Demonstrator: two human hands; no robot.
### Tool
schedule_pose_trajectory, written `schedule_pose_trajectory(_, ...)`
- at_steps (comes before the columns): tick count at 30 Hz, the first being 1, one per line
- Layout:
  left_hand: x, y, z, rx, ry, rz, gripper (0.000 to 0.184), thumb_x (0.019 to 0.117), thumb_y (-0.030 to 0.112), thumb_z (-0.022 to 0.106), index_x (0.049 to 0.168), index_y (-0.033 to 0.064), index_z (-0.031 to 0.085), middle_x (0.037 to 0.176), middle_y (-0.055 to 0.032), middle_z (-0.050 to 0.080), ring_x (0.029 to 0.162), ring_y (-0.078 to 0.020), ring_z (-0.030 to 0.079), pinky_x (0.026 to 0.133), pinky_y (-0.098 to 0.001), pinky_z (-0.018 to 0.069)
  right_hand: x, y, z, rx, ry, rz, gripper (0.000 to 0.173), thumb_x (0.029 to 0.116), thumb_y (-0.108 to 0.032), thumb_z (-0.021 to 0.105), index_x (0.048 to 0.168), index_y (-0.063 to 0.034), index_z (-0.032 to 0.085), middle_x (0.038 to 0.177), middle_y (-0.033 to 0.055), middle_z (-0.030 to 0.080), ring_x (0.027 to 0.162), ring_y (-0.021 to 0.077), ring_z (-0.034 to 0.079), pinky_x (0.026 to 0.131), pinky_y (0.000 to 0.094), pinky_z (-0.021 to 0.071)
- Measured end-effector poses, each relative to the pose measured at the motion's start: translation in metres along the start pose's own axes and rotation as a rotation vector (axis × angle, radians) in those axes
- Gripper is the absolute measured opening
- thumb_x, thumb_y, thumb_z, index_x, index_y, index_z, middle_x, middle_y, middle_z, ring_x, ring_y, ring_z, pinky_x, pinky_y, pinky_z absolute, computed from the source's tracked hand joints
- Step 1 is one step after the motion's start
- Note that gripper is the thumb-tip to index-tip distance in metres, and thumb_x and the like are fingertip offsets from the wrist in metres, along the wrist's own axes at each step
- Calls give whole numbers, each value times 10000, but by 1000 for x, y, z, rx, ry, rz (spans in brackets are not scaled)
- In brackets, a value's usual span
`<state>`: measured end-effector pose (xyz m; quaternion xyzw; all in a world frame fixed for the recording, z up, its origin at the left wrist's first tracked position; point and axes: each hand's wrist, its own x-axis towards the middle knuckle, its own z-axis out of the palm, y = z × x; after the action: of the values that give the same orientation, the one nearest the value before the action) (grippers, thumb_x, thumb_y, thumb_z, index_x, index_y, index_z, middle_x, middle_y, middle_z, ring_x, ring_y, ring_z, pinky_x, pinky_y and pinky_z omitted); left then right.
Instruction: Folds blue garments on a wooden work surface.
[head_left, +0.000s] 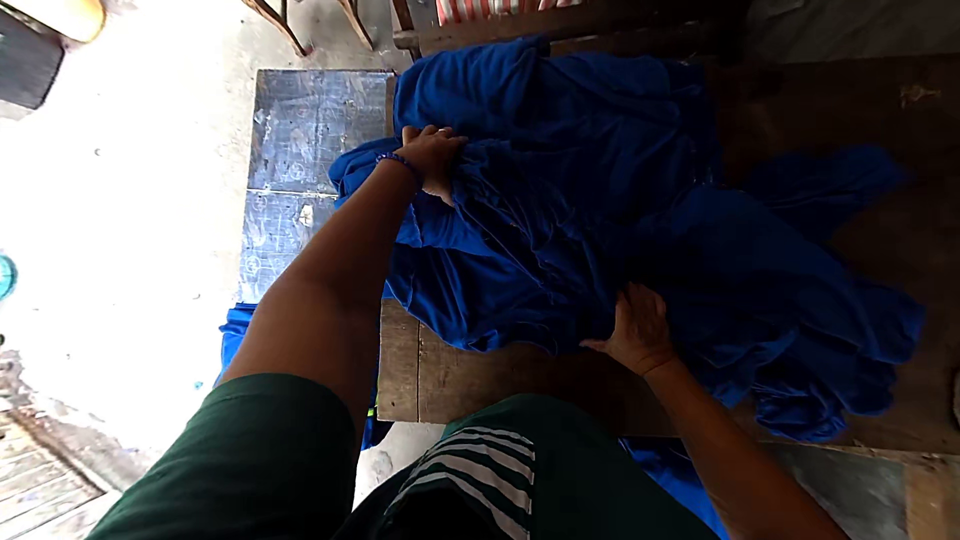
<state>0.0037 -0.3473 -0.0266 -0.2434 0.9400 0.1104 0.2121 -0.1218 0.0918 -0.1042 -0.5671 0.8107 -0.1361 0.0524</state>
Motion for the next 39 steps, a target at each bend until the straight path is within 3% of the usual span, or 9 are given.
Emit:
schedule_pose_trajectory(5,-15,-3,11,-21,151,133,519,715,232,867,1142,-10,699,1230,-221,654,1228,-422,553,1048,-652,307,7,2,8,-9,130,-7,628,873,-272,788,1344,93,589,1326,336,606,1249,533,567,1010,686,419)
schedule_pose_trajectory(8,-56,-10,45,-99,479,325,382,727,142,781,1045,-52,699,1196,-257,673,1156,-445,624,1032,-643,372,9,17,15,46,267,-78,339,886,-103,669,1184,55,687,1164,306,666,1069,512,633,904,648,469)
schedule_pose_trajectory(13,-161,24,118,-115,764,406,249,802,177,664,949,-17,710,1042,-199,745,965,-403,692,906,-604,449,17,35,-24,279,172,64,321,934,17,586,1232,127,636,1232,328,654,1172,480,638,1028,588,493)
schedule_pose_trajectory(16,-196,55,168,-164,637,302,289,836,174,649,1033,-29,711,1145,-201,734,1047,-397,693,905,-600,467,31,34,-41,402,128,151,371,944,66,551,1305,144,582,1245,340,645,1163,451,651,1027,529,507)
schedule_pose_trajectory(22,-195,68,204,-123,605,155,989,786,720,684,1437,-6,524,1540,-253,469,1421,-438,448,1081,-624,368,58,35,-48,526,31,237,387,967,25,548,1344,109,570,1267,315,645,1193,377,646,1047,480,496)
schedule_pose_trajectory(27,-168,63,196,-210,715,93,720,697,62,832,1361,-46,575,1420,-313,543,1327,-516,510,991,-696,419,24,12,-46,80,-12,110,679,834,-185,768,1417,71,534,1361,279,618,1295,477,564,1109,717,328)
schedule_pose_trajectory(33,-167,78,198,-125,980,-94,457,756,15,731,1211,25,696,1230,-264,679,1224,-534,585,969,-729,405,9,27,-19,-233,248,95,845,701,-252,832,1477,-66,555,1509,175,545,1435,538,391,1025,869,195)
schedule_pose_trajectory(36,-174,93,199,-157,1062,-393,422,818,29,676,1226,124,726,1358,-226,643,1326,-584,484,1004,-842,221,28,28,-24,-211,191,200,880,655,8,834,1480,-155,574,1539,175,512,1391,563,427,954,818,320)
schedule_pose_trajectory(39,-175,94,195,-387,1032,-505,452,793,-84,675,1215,66,737,1476,-277,530,1409,-670,285,1020,-876,159,38,26,-53,-90,56,305,574,810,57,718,1366,-68,657,1410,200,614,1201,500,592,941,700,418)
